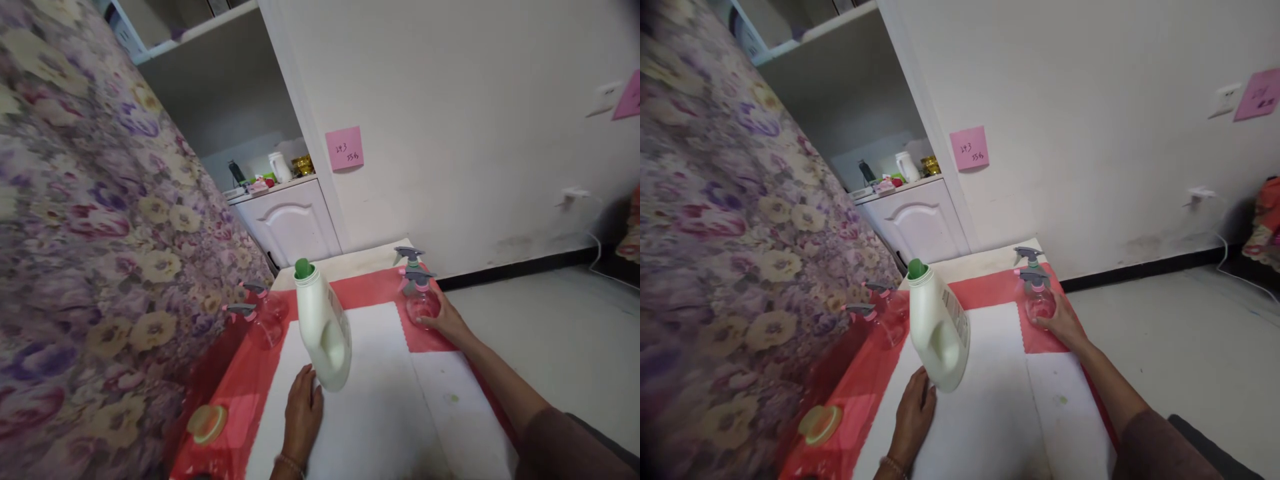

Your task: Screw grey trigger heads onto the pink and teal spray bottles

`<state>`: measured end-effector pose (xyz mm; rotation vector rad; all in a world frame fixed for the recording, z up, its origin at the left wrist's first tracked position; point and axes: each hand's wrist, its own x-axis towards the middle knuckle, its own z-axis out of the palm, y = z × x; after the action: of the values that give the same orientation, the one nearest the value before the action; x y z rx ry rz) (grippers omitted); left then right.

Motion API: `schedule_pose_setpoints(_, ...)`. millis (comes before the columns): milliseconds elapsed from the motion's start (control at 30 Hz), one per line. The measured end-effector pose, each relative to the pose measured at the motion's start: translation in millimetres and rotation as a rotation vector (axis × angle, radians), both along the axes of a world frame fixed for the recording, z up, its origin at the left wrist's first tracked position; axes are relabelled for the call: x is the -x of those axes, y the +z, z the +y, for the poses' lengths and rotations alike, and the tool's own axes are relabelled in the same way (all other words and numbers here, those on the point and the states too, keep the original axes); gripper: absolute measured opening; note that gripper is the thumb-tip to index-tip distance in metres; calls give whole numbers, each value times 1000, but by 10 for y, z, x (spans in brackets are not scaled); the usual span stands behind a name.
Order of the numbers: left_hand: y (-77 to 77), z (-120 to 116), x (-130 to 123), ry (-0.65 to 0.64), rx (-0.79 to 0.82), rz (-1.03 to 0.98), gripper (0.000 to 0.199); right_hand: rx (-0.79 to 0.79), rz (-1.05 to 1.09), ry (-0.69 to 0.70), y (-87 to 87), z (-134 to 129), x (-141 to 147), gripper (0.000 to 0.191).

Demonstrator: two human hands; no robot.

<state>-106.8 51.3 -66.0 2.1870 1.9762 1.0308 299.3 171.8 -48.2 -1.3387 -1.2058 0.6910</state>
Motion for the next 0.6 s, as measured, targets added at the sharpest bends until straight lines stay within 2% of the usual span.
schedule_pose_setpoints(133, 37, 15, -18, -21, 20, 11, 36, 36, -38, 52, -21, -6, 24, 82)
schedule_pose_setpoints(367, 60, 27, -25, -22, 38, 9, 37, 44, -28, -36, -8, -58, 36, 81)
schedule_pose_setpoints(600, 68, 25, -38, -11, 12, 3, 34, 10, 41, -149, 139, -177, -236, 87)
